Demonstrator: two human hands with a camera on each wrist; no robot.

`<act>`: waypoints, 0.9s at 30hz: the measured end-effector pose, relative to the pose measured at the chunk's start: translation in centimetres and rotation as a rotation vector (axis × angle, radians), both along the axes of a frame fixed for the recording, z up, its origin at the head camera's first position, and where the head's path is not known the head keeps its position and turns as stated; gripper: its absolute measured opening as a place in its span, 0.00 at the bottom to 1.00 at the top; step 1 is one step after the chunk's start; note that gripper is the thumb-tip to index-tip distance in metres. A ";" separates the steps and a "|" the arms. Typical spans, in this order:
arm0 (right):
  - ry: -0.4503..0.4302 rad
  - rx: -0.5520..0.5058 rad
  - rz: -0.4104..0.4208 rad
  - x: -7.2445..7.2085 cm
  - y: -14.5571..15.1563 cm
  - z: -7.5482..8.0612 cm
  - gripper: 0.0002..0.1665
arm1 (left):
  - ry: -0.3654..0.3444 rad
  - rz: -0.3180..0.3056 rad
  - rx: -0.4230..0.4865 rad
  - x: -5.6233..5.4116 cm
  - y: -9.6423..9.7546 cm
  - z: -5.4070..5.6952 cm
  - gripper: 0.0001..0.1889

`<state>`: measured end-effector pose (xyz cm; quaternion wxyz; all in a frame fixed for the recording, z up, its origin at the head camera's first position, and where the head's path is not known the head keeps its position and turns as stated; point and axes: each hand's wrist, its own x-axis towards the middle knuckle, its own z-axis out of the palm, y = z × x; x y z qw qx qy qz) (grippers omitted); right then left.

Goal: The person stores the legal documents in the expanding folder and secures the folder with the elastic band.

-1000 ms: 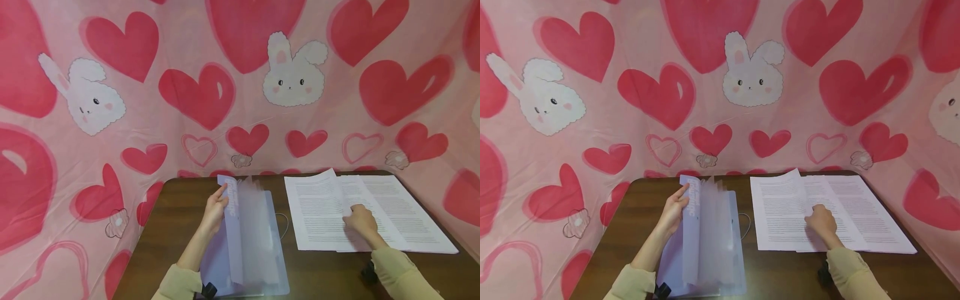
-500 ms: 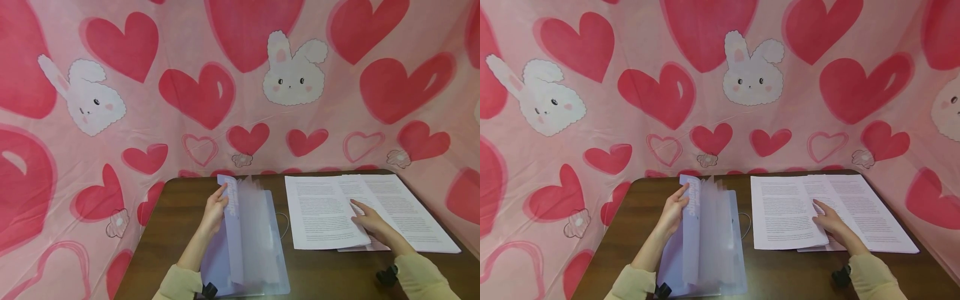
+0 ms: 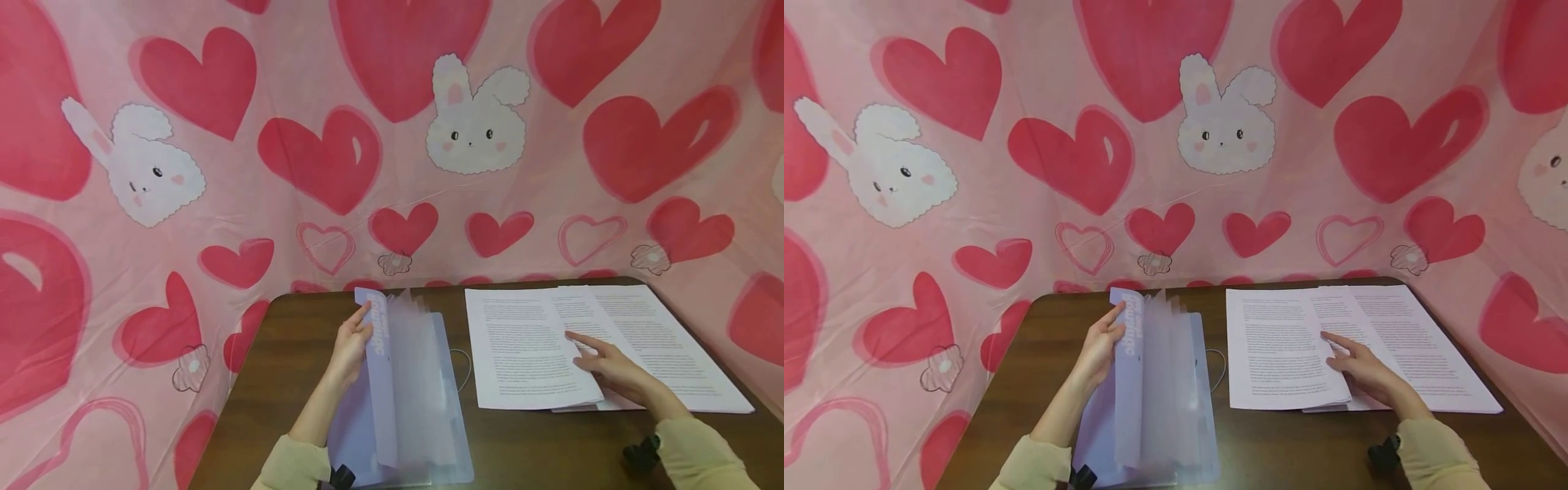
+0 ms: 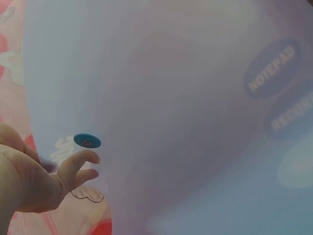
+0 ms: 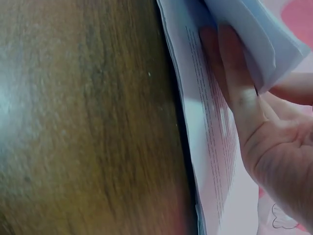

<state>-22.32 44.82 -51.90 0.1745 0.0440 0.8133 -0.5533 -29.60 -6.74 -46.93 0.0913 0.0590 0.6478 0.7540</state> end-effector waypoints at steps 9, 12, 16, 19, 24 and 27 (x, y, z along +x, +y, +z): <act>-0.045 -0.188 0.087 0.2 1.4 -0.3 0.37 | -0.007 0.005 0.000 -0.2 -0.2 -0.2 0.33; -0.051 -0.183 0.093 0.2 1.3 -0.4 0.40 | -0.008 0.007 0.000 -0.2 -0.2 -0.2 0.33; -0.045 -0.192 0.102 0.2 1.5 -0.7 0.43 | 0.000 -0.004 0.003 -0.1 -0.1 -0.1 0.33; -0.036 -0.195 0.110 0.2 1.6 -0.9 0.44 | -0.001 -0.006 0.001 -0.1 0.0 -0.2 0.33; -0.019 -0.140 0.109 0.4 1.3 -0.9 0.49 | -0.005 -0.003 0.003 0.0 0.1 -0.3 0.32; -0.008 -0.113 0.113 0.6 1.0 -0.8 0.51 | -0.006 -0.015 0.004 0.1 0.1 -0.4 0.32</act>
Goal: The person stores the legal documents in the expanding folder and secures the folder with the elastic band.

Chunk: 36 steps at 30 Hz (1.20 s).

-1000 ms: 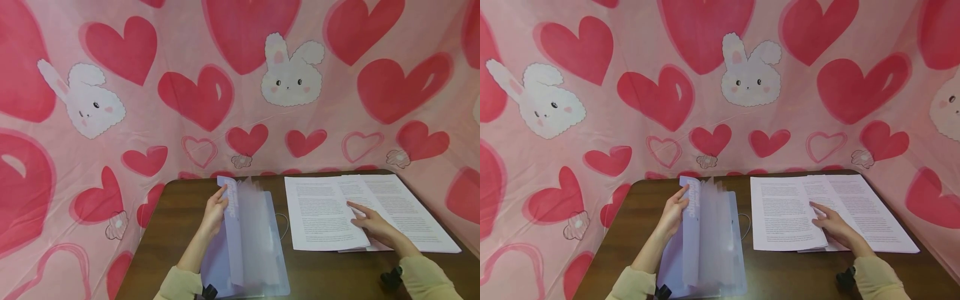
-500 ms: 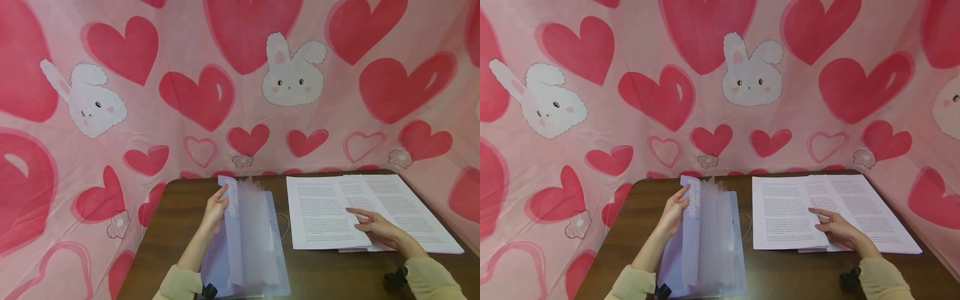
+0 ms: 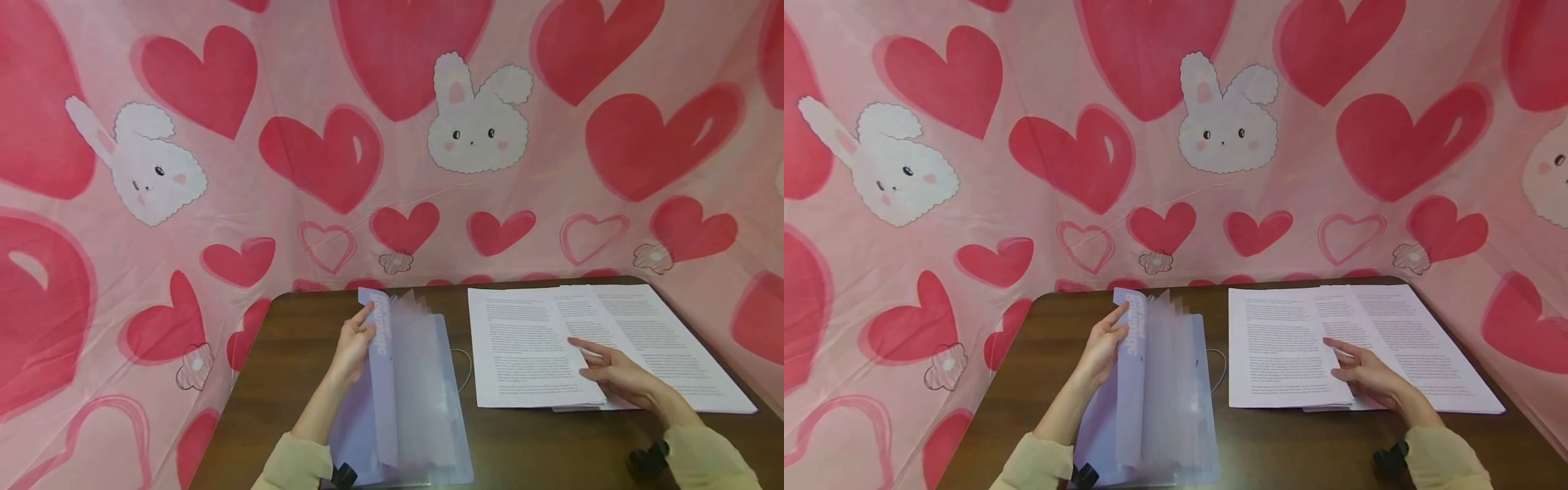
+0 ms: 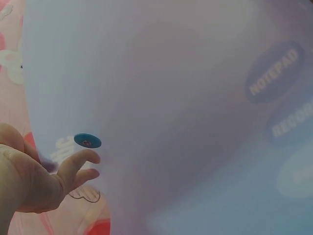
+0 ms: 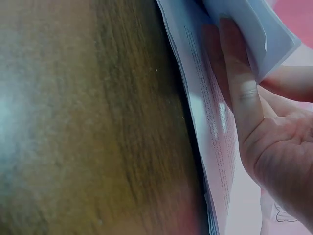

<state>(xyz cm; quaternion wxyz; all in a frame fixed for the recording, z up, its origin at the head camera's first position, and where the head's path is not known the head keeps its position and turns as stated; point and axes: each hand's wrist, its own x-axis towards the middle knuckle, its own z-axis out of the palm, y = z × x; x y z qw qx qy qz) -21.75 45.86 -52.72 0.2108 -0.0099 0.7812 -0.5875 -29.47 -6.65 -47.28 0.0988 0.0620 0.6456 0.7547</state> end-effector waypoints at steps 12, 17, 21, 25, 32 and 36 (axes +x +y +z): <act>0.041 -0.030 -0.003 1.1 0.2 0.0 0.49 | -0.006 -0.003 -0.023 -0.1 0.1 0.0 0.33; 0.035 -0.102 -0.041 1.6 0.1 0.2 0.44 | -0.007 -0.013 -0.020 -0.1 0.2 -0.2 0.34; 0.041 -0.090 -0.073 1.9 0.0 0.6 0.40 | -0.009 -0.009 -0.023 -0.1 0.3 -0.3 0.33; 0.057 -0.020 -0.104 2.2 -0.4 0.9 0.40 | -0.001 -0.020 -0.019 -0.1 0.2 -0.3 0.34; 0.093 0.004 -0.142 2.7 -1.3 1.4 0.44 | -0.013 -0.020 -0.016 -0.1 0.3 -0.3 0.33; 0.140 0.004 -0.154 2.9 -1.6 1.8 0.44 | -0.011 -0.019 -0.022 -0.2 0.4 -0.3 0.34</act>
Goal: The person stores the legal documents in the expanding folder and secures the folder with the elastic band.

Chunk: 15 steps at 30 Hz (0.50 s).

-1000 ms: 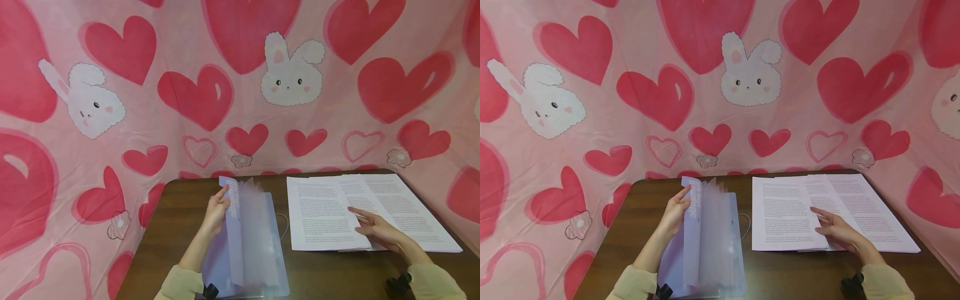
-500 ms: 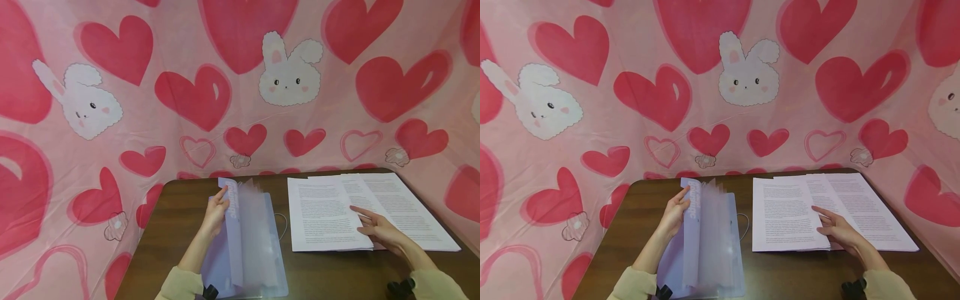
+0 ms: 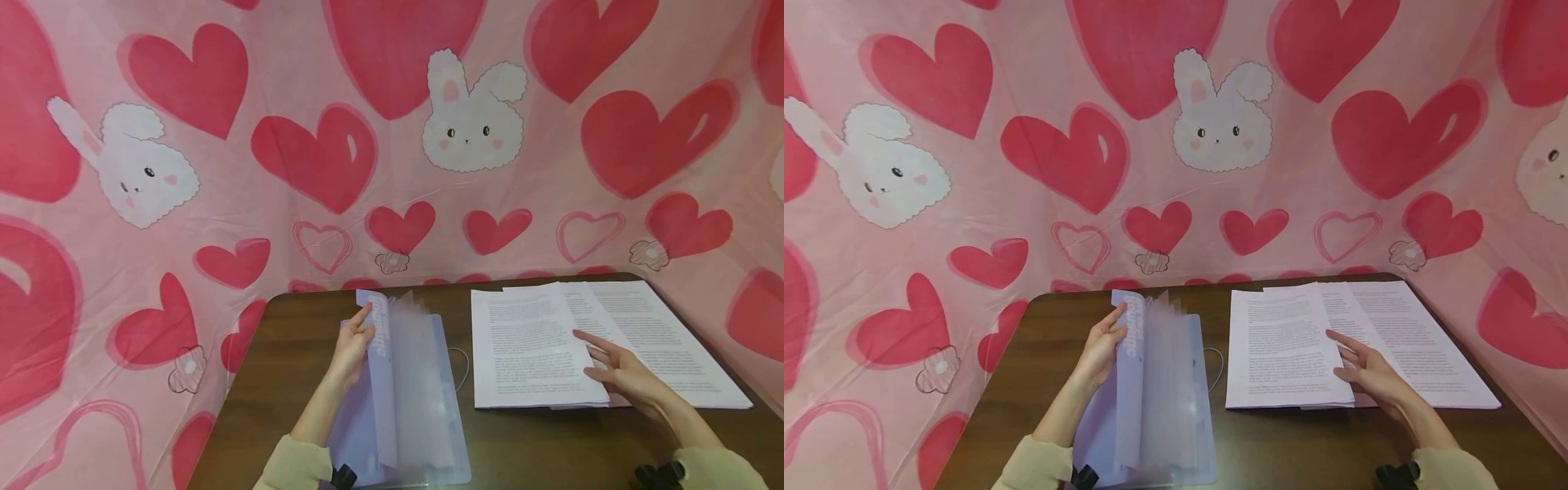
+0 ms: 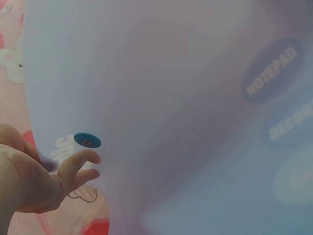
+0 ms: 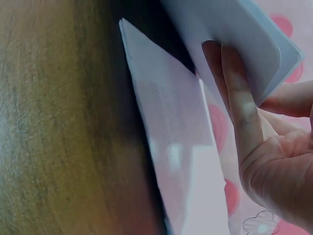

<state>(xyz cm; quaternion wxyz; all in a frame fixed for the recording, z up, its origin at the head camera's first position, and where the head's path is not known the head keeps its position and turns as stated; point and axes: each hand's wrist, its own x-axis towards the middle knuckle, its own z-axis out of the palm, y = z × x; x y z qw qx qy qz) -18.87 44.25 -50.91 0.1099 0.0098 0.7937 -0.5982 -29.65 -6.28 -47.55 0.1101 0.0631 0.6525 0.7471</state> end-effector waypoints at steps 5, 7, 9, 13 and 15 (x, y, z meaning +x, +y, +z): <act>0.067 -0.022 0.011 0.2 -0.1 0.4 0.43 | 0.009 -0.003 -0.015 -0.1 0.0 0.1 0.33; 0.083 -0.020 0.017 0.3 -0.2 0.6 0.44 | 0.006 -0.003 -0.011 -0.2 0.1 0.1 0.33; 0.088 -0.014 0.016 0.4 -0.4 0.8 0.44 | 0.002 -0.009 0.004 -0.2 0.1 0.0 0.33; 0.121 -0.049 0.039 0.6 -0.6 1.5 0.44 | -0.003 -0.002 0.003 -0.2 0.1 0.0 0.33; 0.157 -0.081 0.066 0.7 -0.6 1.7 0.44 | -0.003 0.005 -0.005 -0.2 0.1 -0.1 0.33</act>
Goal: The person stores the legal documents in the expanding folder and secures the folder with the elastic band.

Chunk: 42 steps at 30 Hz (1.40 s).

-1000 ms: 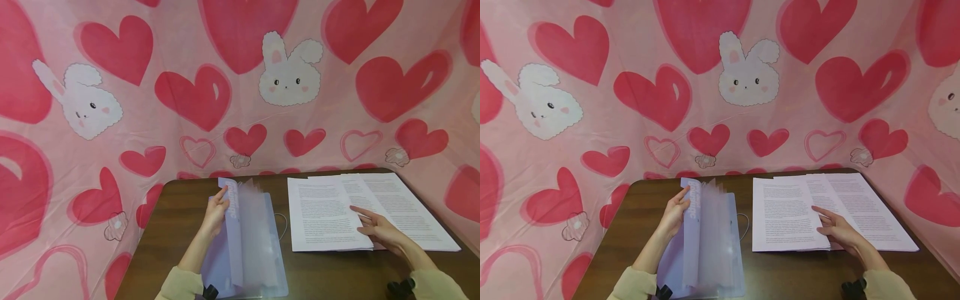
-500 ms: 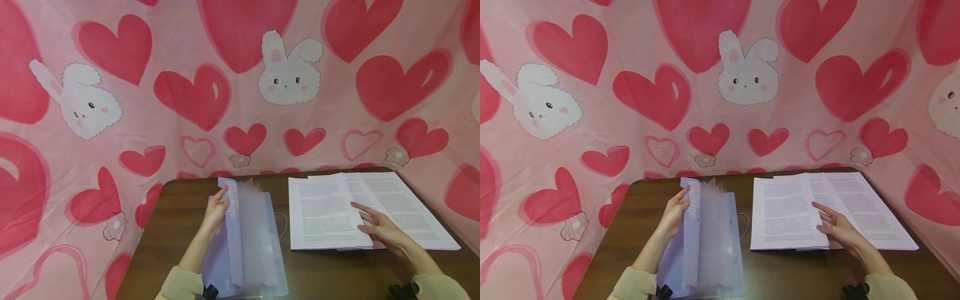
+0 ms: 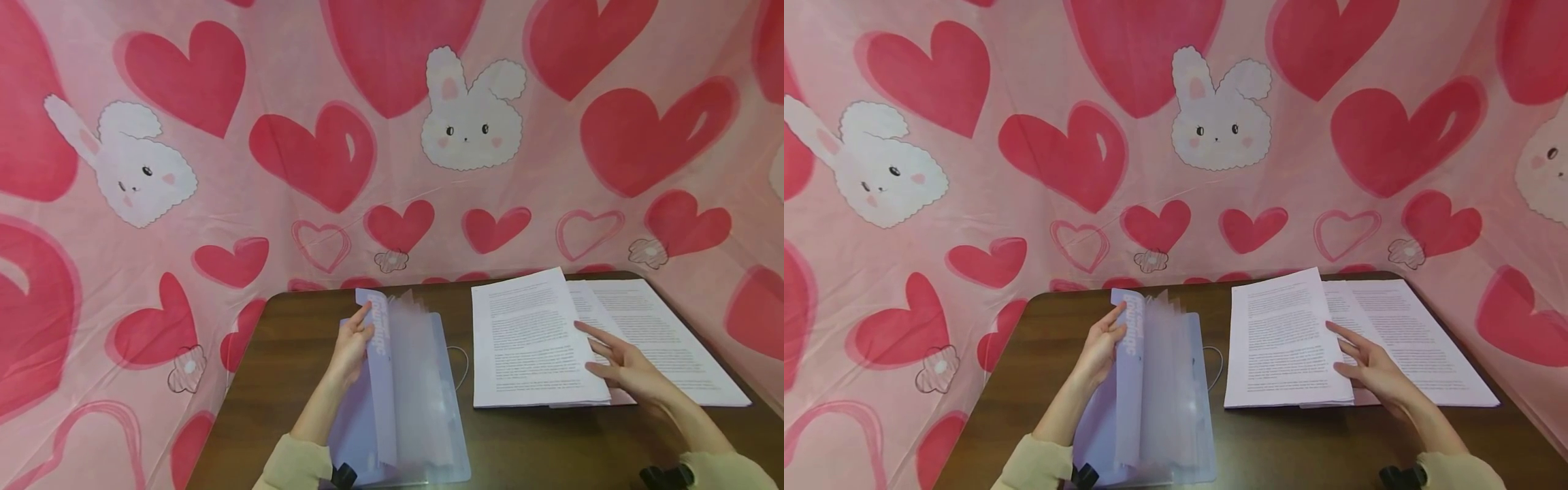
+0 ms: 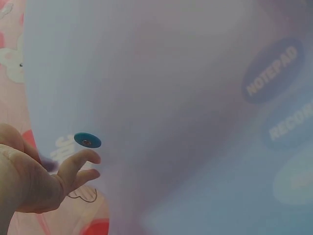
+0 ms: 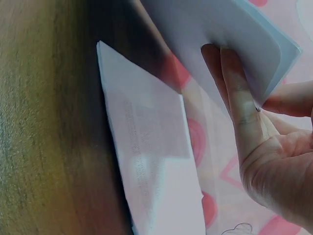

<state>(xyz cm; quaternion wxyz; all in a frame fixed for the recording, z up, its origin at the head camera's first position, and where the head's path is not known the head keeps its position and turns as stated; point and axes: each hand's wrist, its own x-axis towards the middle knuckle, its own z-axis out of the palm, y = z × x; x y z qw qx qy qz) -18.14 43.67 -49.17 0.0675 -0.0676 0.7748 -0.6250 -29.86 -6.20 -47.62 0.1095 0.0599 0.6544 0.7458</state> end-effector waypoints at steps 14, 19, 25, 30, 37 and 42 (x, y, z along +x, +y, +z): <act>0.081 -0.032 0.066 1.2 -0.8 2.6 0.46 | -0.005 -0.007 -0.016 0.1 0.0 0.0 0.33; 0.075 -0.060 0.112 1.6 -1.3 3.4 0.46 | -0.008 -0.004 0.003 0.1 0.1 0.1 0.33; 0.077 -0.070 0.132 1.9 -1.9 4.0 0.46 | -0.002 0.006 -0.012 0.1 0.1 0.0 0.33; 0.089 -0.095 0.183 2.3 -2.6 4.4 0.46 | -0.005 0.004 0.000 0.0 0.1 0.0 0.33; 0.090 -0.094 0.201 2.8 -3.4 4.8 0.46 | -0.007 -0.001 0.018 -0.1 0.2 -0.1 0.33; 0.083 -0.144 0.264 2.9 -3.9 4.9 0.47 | 0.001 0.011 -0.007 -0.1 0.2 -0.1 0.34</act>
